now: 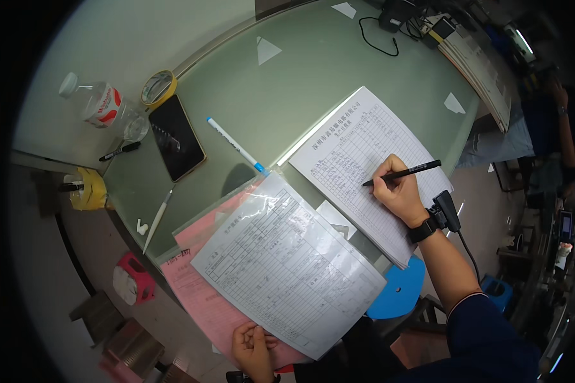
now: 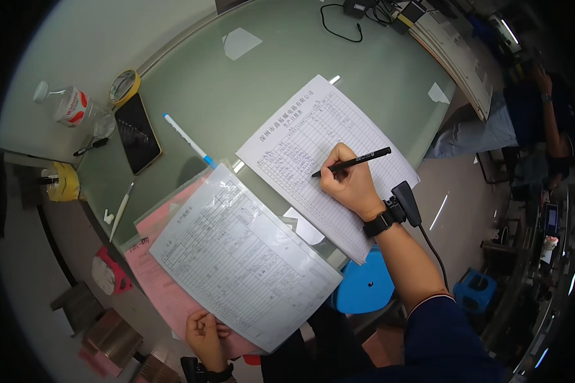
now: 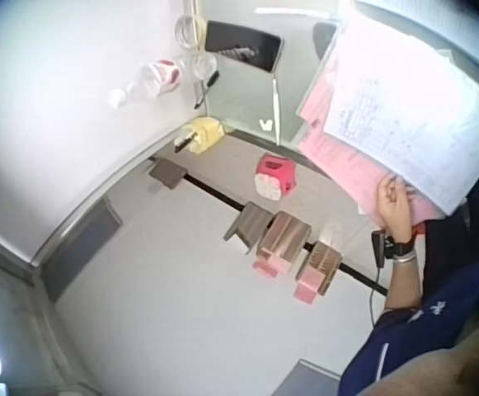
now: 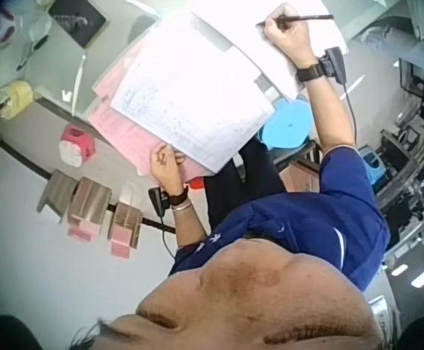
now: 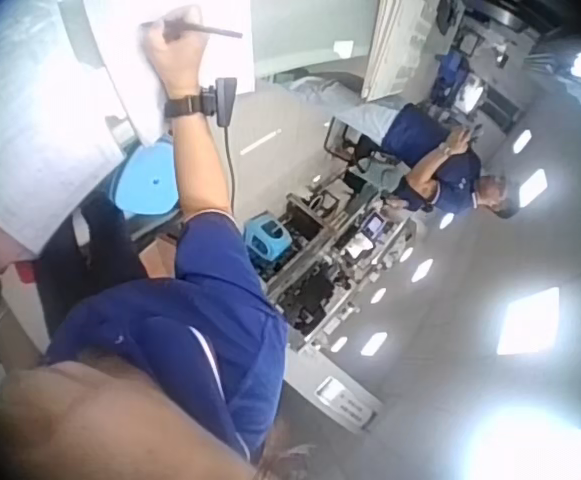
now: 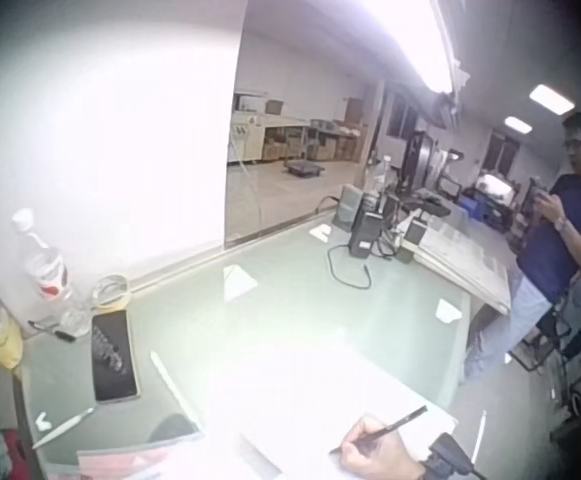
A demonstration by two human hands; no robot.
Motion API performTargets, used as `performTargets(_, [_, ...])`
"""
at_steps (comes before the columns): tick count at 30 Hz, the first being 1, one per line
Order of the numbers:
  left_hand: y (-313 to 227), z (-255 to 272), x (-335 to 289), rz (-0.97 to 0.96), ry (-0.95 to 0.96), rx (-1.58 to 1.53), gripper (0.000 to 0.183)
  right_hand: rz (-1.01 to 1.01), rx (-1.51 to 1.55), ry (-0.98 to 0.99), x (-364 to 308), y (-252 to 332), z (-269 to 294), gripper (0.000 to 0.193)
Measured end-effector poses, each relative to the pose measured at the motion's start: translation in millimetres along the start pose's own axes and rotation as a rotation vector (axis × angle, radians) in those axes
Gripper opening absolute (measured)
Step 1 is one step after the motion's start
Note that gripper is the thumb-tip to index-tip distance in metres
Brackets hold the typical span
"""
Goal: Inspecting metal grid sheets for quality and stacking them, followed by filling out a production transfer order.
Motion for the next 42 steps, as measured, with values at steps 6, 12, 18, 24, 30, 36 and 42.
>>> performTargets(6, [-1, 2, 1, -0.001, -0.016, 0.004, 0.01, -0.002, -0.038, -0.017, 0, 2, -2, 0.013])
performTargets(12, [-2, 3, 0, -0.015, -0.01, 0.0, 0.011, 0.008, -0.044, -0.032, -1, 5, -1, 0.013])
performTargets(18, [-1, 2, 0, -0.022, -0.015, -0.019, 0.012, 0.008, -0.045, -0.062, 0, -1, 3, 0.013])
performTargets(24, [0, 2, 1, 0.008, -0.005, 0.004, 0.012, 0.005, -0.028, -0.056, 1, -2, 3, 0.013])
performTargets(30, [2, 3, 1, 0.005, -0.007, -0.003, 0.011, -0.002, -0.055, -0.101, 0, -1, 7, 0.012])
performTargets(36, [0, 2, 0, -0.011, 0.005, -0.016, 0.011, -0.031, 0.014, -0.106, 0, -3, 9, 0.012])
performTargets(42, [0, 2, 0, 0.011, 0.0, -0.012, 0.011, -0.013, 0.051, -0.105, 0, -2, 10, 0.012])
Point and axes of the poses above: each hand's wrist, its own x-axis towards the middle knuckle, its own z-axis out of the back of the hand, y = z × x, the point moved 10 cm from there along x, towards the middle knuckle, and after that the axes turned 12 degrees about -z, right-handed, at the moved point
